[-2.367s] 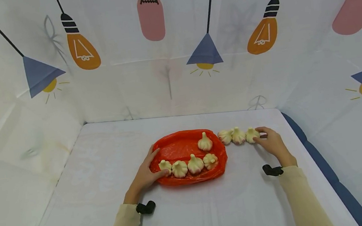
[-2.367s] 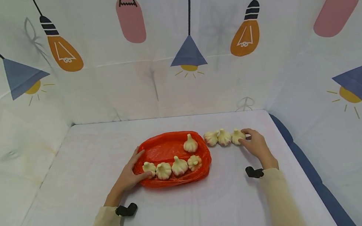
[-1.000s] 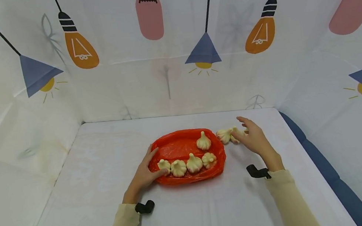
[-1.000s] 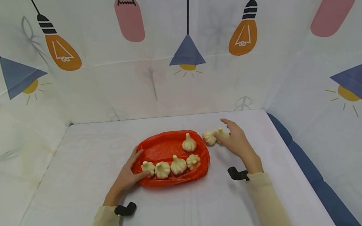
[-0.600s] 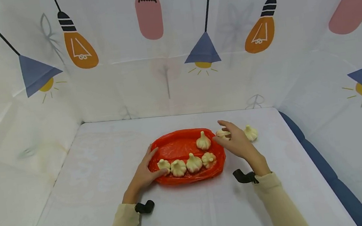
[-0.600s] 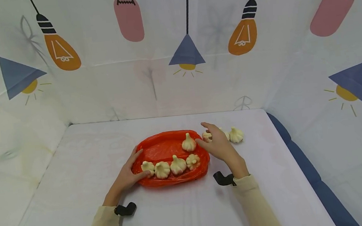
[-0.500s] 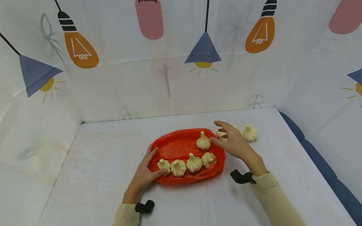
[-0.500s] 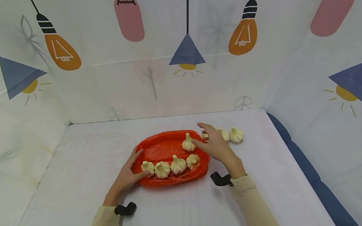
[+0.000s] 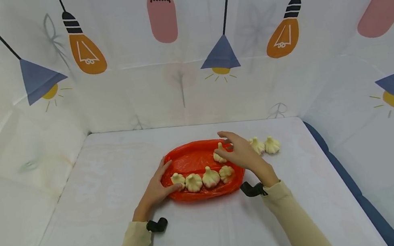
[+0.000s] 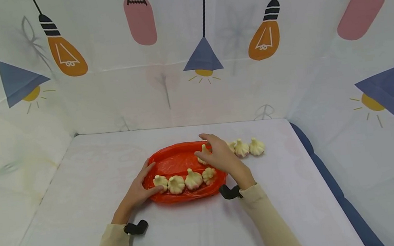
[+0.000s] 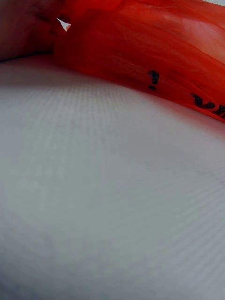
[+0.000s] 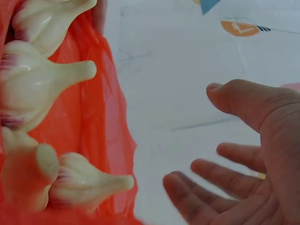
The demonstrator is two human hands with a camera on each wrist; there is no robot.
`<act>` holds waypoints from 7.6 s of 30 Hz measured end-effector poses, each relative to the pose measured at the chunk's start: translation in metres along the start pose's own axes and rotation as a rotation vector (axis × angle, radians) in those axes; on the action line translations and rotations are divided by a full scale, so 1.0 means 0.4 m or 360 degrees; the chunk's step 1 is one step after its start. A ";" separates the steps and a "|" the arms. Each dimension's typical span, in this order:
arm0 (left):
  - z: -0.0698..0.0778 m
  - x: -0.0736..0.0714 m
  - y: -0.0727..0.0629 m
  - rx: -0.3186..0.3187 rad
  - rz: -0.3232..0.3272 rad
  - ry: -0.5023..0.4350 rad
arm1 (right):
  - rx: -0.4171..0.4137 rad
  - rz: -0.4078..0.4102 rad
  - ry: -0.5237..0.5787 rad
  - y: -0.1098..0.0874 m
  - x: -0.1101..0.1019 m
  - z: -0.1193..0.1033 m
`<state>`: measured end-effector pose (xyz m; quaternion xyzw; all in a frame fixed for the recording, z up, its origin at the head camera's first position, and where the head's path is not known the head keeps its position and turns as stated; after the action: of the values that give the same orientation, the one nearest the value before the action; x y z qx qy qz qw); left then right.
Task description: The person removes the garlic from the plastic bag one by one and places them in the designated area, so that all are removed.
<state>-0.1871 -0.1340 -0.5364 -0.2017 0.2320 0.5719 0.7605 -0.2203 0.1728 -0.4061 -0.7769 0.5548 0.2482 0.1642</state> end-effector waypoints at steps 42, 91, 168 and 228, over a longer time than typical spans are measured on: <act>-0.007 0.003 0.001 -0.0056 -0.0016 -0.0009 | 0.0120 -0.0494 -0.0189 0.100 0.098 0.090; -0.007 0.000 0.002 -0.0037 -0.0011 0.0002 | 0.0159 -0.0292 0.0063 0.085 0.107 0.067; -0.015 0.012 0.009 -0.0051 -0.0007 -0.0018 | 0.0364 0.0933 -0.0018 -0.231 -0.326 0.315; -0.002 0.002 0.008 -0.0084 -0.0007 -0.0055 | 0.0768 0.0920 0.0012 -0.210 -0.315 0.486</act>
<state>-0.1903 -0.1330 -0.5377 -0.2124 0.2033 0.5795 0.7601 -0.2136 0.4021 -0.4961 -0.5282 0.7943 0.1436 0.2636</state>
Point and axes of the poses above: each hand's wrist, its own y-axis towards the middle knuckle, its own x-axis out of the palm, z = x × y, the point moved 4 cm from there along y, towards the middle knuckle, and after that the axes turned 9 degrees about y, right-handed, at the moved point
